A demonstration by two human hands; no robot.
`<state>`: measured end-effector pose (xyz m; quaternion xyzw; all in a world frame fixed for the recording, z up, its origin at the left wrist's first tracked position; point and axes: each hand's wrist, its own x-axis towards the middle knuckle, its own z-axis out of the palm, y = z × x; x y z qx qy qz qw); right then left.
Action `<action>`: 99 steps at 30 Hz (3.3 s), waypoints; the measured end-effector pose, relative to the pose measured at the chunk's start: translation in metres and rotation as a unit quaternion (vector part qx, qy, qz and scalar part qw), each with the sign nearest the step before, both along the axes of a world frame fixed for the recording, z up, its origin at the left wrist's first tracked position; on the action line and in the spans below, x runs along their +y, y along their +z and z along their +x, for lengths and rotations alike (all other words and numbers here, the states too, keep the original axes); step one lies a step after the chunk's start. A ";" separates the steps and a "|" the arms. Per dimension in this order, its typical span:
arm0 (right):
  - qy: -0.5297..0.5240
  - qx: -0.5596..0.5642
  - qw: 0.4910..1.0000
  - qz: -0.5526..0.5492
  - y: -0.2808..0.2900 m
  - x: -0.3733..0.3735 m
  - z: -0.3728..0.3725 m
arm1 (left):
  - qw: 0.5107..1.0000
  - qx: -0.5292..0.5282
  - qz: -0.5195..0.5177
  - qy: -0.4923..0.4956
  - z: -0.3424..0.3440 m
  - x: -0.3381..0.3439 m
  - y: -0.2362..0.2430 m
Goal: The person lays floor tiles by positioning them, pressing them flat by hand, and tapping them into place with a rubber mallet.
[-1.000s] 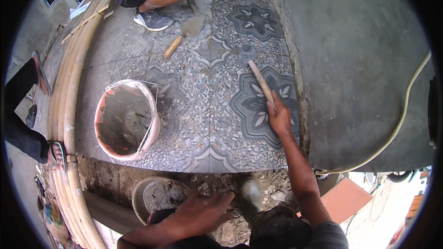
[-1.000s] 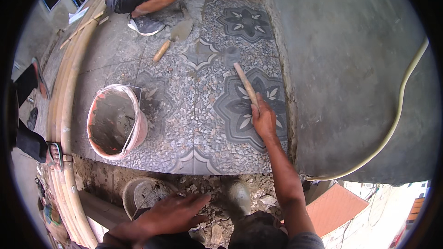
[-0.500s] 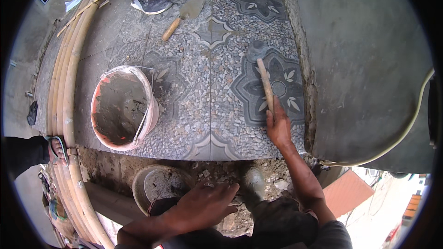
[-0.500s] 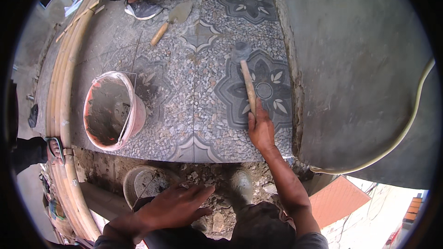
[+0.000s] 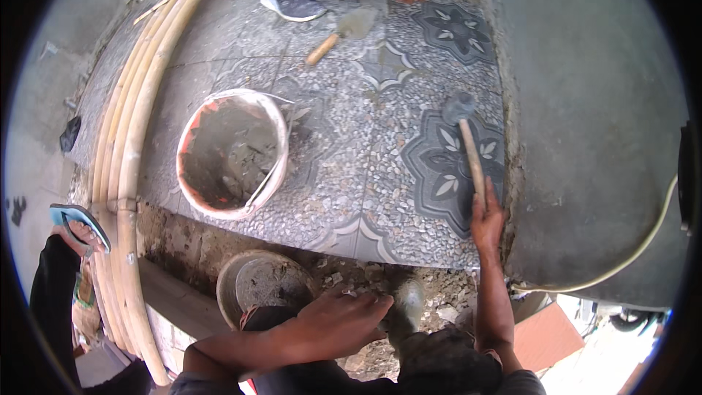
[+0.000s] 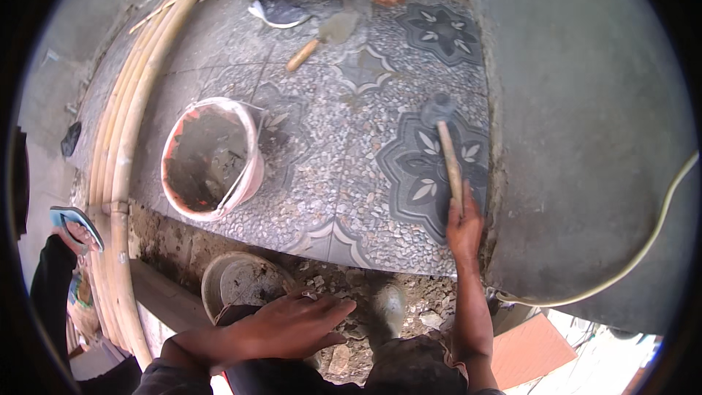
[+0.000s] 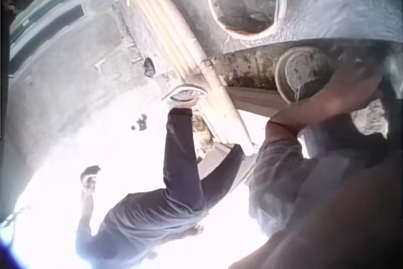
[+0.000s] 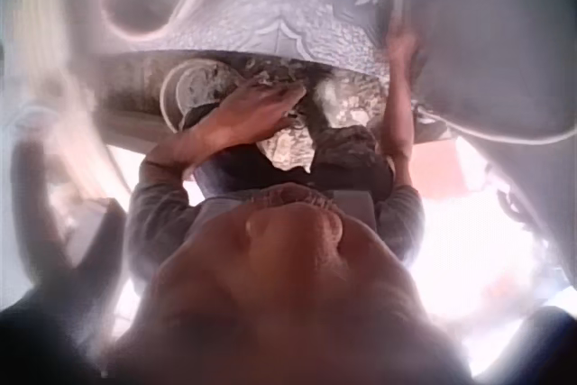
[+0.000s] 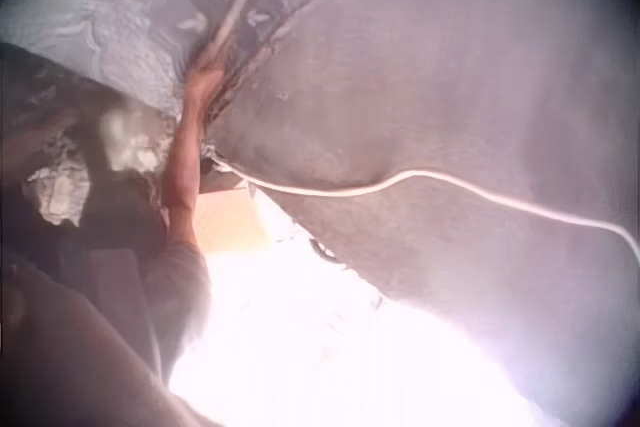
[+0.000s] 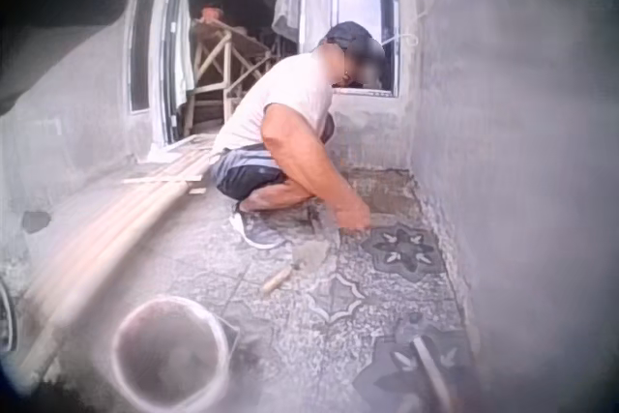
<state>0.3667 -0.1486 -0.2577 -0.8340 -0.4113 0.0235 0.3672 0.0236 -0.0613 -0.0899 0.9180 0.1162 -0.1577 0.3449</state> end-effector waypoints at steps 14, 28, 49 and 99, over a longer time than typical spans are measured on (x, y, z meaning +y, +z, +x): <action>-0.053 0.047 0.997 0.024 -0.033 -0.026 0.051 | 0.999 -0.034 -0.003 -0.021 0.004 -0.011 -0.024; -0.087 0.054 0.993 0.054 -0.013 0.018 0.037 | 0.998 0.009 -0.016 -0.068 0.011 -0.006 0.000; -0.045 0.163 0.985 0.028 -0.019 -0.035 -0.003 | 0.999 0.019 -0.030 -0.016 0.011 0.012 -0.002; 0.077 0.181 0.788 -0.583 0.354 -0.148 -0.236 | 0.779 0.105 -0.180 0.591 -0.188 -0.067 -0.020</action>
